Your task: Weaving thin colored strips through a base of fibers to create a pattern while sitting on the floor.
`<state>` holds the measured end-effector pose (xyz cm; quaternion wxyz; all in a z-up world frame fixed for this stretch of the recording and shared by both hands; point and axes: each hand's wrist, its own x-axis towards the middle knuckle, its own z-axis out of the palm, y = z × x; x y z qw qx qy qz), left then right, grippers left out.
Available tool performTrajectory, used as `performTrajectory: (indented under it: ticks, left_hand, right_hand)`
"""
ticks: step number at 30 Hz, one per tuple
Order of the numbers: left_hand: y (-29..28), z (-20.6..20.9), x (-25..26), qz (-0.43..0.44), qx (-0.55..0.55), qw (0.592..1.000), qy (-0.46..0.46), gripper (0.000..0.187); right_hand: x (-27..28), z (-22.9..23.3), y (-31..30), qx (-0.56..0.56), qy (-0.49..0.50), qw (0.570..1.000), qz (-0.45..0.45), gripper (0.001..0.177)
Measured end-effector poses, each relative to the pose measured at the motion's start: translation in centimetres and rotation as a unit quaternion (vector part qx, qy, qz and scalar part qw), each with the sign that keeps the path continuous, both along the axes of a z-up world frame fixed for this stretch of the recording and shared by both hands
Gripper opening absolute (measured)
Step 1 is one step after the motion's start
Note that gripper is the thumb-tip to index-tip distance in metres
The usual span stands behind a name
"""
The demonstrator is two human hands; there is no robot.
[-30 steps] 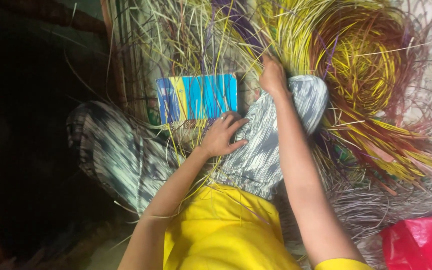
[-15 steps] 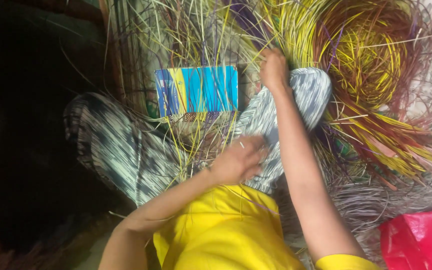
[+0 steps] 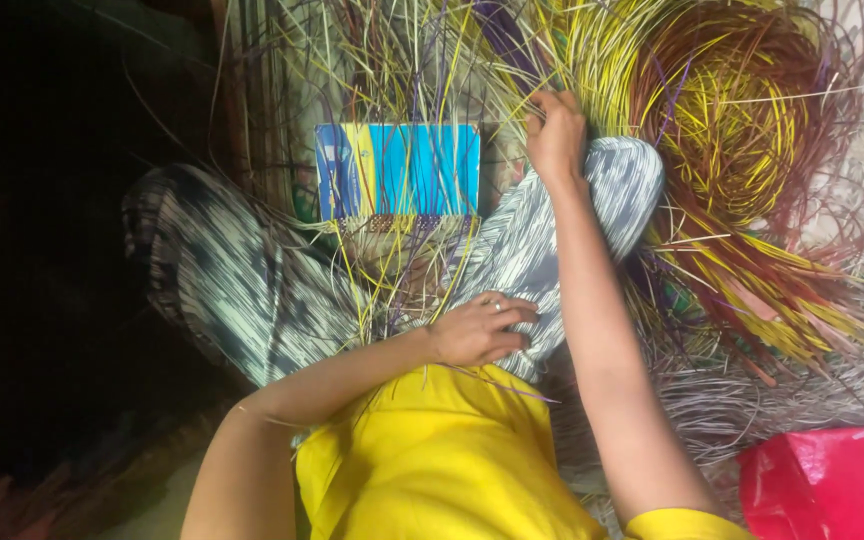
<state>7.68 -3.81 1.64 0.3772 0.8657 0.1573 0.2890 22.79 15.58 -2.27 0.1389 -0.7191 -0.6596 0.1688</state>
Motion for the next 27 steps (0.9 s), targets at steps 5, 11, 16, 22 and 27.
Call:
performTrajectory:
  ticks: [5,11,16,22,27]
  left_hand:
    - [-0.4,-0.7,0.2,0.033,0.020,0.999,-0.010,0.008]
    - [-0.6,-0.9,0.6,0.076,0.047,0.994,-0.067,0.011]
    - [-1.0,-0.9,0.2,0.069,0.037,0.994,-0.075,0.009]
    - [0.4,1.0,-4.1,0.115,-0.121,0.971,-0.169,0.014]
    - [7.0,1.4,-17.3,0.337,-0.109,0.907,0.228,0.009]
  right_hand:
    - [-1.4,2.3,-3.4,0.069,0.055,0.991,0.103,0.009]
    - [-2.1,3.2,-8.3,-0.067,-0.044,0.961,0.266,0.007]
    - [-1.9,0.9,-8.0,-0.097,-0.130,0.947,0.277,0.007]
    - [-2.7,1.3,-7.8,-0.134,-0.176,0.936,0.274,0.007]
    - [-2.5,0.5,-7.8,-0.126,-0.191,0.932,0.283,0.010]
